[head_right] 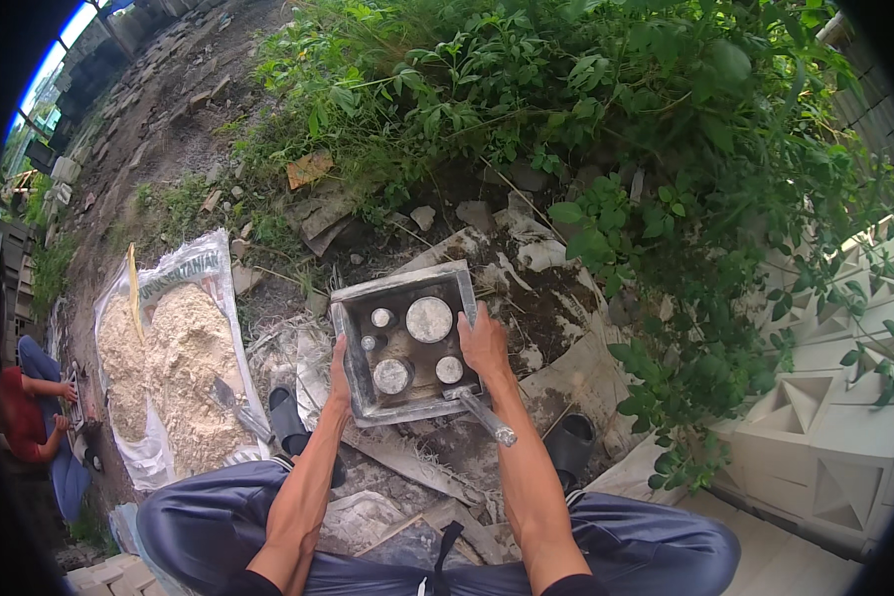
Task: The person prepares a cement mold by placing small circular cylinders into a square frame, filling the spaces with a white powder using a trowel, and then compacting the mixture by hand.
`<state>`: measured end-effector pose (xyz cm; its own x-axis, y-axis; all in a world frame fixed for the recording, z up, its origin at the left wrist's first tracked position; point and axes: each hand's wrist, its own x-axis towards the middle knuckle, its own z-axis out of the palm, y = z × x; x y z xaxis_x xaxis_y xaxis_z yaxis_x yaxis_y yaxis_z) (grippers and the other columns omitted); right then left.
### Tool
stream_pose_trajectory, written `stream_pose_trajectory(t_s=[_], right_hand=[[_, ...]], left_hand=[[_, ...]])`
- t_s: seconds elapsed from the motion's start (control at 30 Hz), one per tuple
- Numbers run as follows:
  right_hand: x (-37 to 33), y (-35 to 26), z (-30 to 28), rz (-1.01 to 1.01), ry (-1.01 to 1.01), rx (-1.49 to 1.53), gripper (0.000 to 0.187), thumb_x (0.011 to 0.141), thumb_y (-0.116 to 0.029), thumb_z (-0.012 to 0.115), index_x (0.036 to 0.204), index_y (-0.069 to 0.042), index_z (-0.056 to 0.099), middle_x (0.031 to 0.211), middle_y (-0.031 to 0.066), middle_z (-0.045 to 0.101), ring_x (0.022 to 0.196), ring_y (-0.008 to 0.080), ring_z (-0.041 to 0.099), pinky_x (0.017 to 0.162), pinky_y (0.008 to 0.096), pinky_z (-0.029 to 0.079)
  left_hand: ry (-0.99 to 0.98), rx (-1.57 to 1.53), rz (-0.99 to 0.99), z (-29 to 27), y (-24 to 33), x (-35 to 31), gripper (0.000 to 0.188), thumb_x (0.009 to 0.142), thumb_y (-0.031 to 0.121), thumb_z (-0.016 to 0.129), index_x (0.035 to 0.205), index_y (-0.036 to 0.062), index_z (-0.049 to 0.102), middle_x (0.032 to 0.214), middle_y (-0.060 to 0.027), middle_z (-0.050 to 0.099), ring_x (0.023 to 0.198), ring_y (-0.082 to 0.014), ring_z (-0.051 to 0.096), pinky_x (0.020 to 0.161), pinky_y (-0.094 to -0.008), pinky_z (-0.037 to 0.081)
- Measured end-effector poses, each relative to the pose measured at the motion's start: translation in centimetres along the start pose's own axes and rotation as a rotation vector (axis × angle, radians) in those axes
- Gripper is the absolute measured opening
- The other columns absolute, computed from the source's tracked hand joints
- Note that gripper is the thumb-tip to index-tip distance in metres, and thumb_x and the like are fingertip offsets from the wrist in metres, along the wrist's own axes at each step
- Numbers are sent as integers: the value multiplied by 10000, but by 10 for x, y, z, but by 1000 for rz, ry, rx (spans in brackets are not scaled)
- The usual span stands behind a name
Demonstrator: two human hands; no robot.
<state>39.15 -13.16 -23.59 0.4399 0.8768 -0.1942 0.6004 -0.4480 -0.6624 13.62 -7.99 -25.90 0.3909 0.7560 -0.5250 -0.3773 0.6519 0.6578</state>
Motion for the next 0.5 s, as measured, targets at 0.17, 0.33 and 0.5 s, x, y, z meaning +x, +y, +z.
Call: stream_pose_trajectory(t_s=[0.17, 0.33, 0.5], right_hand=[[-11, 0, -2, 38, 100, 149, 481, 897, -293, 543, 1213, 66, 490, 853, 314, 621, 838, 471, 601, 737, 504, 467], [-21, -5, -19, 151, -20, 271, 564, 880, -427, 578, 1226, 15, 524, 1038, 269, 628, 1001, 406, 596, 864, 430, 450], [1, 2, -18, 119, -110, 446, 625, 841, -481, 613, 1200, 27, 547, 1165, 245, 582, 1088, 339, 563, 930, 394, 415]], left_hand=[[41, 136, -136, -6, 9, 11, 801, 874, 628, 460, 1407, 42, 342, 1329, -116, 476, 1166, -239, 499, 1002, -350, 388], [62, 145, -152, -18, 6, 11, 844, 863, 660, 453, 1414, 33, 332, 1353, -117, 450, 1195, -231, 470, 1013, -331, 362], [165, 309, -103, -18, -2, 10, 829, 865, 656, 462, 1368, -1, 407, 1303, -104, 501, 1141, -200, 501, 996, -296, 355]])
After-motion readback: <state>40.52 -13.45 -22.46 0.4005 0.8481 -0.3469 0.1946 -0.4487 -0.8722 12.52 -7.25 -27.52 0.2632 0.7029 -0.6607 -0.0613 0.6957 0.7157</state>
